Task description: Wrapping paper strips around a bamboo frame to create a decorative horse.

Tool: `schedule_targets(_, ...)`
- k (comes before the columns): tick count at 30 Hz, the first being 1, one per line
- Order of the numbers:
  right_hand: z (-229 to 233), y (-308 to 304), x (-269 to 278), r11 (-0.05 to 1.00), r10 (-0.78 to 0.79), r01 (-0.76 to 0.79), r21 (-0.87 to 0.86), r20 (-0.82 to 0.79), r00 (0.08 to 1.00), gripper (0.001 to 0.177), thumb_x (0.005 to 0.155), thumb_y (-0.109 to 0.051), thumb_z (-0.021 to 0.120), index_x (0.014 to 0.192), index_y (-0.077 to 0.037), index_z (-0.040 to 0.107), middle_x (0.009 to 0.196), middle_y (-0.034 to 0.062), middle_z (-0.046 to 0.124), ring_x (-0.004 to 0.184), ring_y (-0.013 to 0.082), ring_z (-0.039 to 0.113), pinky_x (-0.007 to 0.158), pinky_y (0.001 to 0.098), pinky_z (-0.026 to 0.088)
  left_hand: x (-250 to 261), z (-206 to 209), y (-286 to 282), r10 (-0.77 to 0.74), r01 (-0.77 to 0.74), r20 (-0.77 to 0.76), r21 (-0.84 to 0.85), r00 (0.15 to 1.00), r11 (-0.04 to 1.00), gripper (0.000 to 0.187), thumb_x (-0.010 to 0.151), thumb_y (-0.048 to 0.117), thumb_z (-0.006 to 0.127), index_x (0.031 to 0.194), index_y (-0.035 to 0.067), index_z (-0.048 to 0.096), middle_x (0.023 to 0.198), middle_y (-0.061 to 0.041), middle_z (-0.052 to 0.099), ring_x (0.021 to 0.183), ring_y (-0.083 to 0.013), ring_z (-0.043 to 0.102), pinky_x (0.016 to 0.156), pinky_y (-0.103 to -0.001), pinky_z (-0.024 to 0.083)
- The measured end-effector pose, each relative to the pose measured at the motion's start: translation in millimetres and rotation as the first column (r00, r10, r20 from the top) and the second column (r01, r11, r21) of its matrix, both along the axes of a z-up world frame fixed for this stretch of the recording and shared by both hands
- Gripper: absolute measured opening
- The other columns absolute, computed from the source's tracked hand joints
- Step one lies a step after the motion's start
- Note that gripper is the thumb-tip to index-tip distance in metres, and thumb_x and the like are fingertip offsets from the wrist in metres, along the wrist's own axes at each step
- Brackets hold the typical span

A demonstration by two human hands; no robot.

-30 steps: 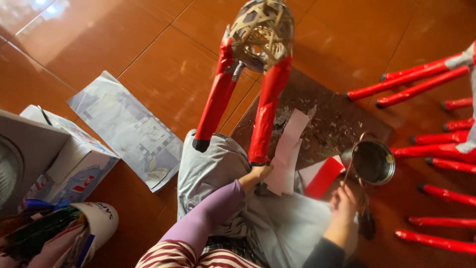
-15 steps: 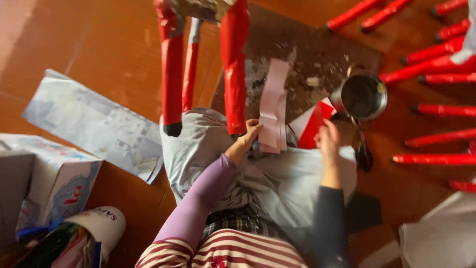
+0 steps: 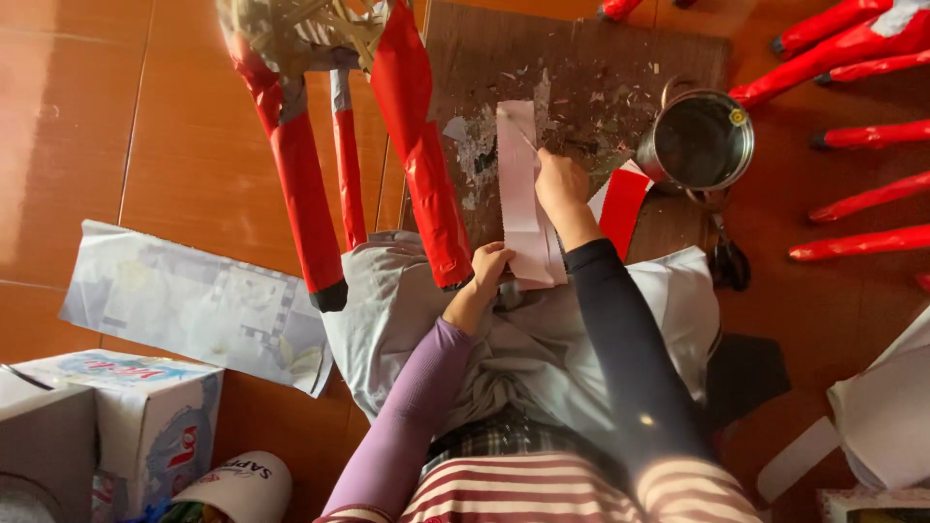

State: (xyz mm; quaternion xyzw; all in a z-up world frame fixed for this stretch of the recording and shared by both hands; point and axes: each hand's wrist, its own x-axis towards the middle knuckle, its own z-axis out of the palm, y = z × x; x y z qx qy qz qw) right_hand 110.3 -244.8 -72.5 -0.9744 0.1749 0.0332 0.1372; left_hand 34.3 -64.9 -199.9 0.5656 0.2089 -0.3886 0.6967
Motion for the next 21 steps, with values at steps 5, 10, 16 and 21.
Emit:
schedule_targets(5,-33,20,-84,0.992,-0.084,0.083,0.093,0.003,0.996,0.039,0.107,-0.014,0.045,0.146,-0.008,0.05,0.086,0.0248,0.068,0.074,0.0411,0.07,0.059,0.0521,0.056,0,-37,-7,0.018,-0.028,-0.114,-0.092,0.993,0.995,0.024,0.088,0.008,0.065,0.11,-0.001,0.067,0.093,-0.011,0.067,0.079,-0.0287,0.069,0.065,-0.042,0.06)
schedule_targets(10,-2,47,-210,0.998,0.059,-0.058,0.009,-0.049,0.997,0.051,0.095,-0.008,0.05,0.144,-0.021,0.058,0.085,0.0175,0.067,0.074,0.0405,0.067,0.065,0.0538,0.053,-7,-70,-19,0.099,-0.109,-0.35,-0.009,0.931,0.994,0.018,0.089,0.007,0.067,0.104,-0.003,0.067,0.093,-0.015,0.067,0.08,-0.0321,0.069,0.07,-0.048,0.06)
schedule_targets(16,110,74,-270,0.993,0.041,-0.047,0.107,0.064,0.997,0.035,0.091,-0.006,0.06,0.122,-0.016,0.073,0.086,0.0177,0.066,0.081,0.0375,0.067,0.067,0.049,0.054,-3,-79,-12,0.097,-0.243,-0.373,-0.366,0.923,0.898,0.019,0.094,0.01,0.055,0.107,-0.003,0.061,0.093,-0.018,0.065,0.084,-0.037,0.068,0.076,-0.058,0.06)
schedule_targets(21,100,66,-288,0.979,-0.058,0.051,0.197,0.03,0.998,0.031,0.095,-0.008,0.062,0.124,-0.01,0.073,0.089,0.021,0.071,0.076,0.0393,0.069,0.066,0.0493,0.055,9,22,3,0.049,-0.221,-0.399,-0.397,0.916,0.891,0.035,0.1,0.021,0.045,0.123,-0.003,0.056,0.114,-0.018,0.067,0.102,-0.0358,0.07,0.088,-0.057,0.059)
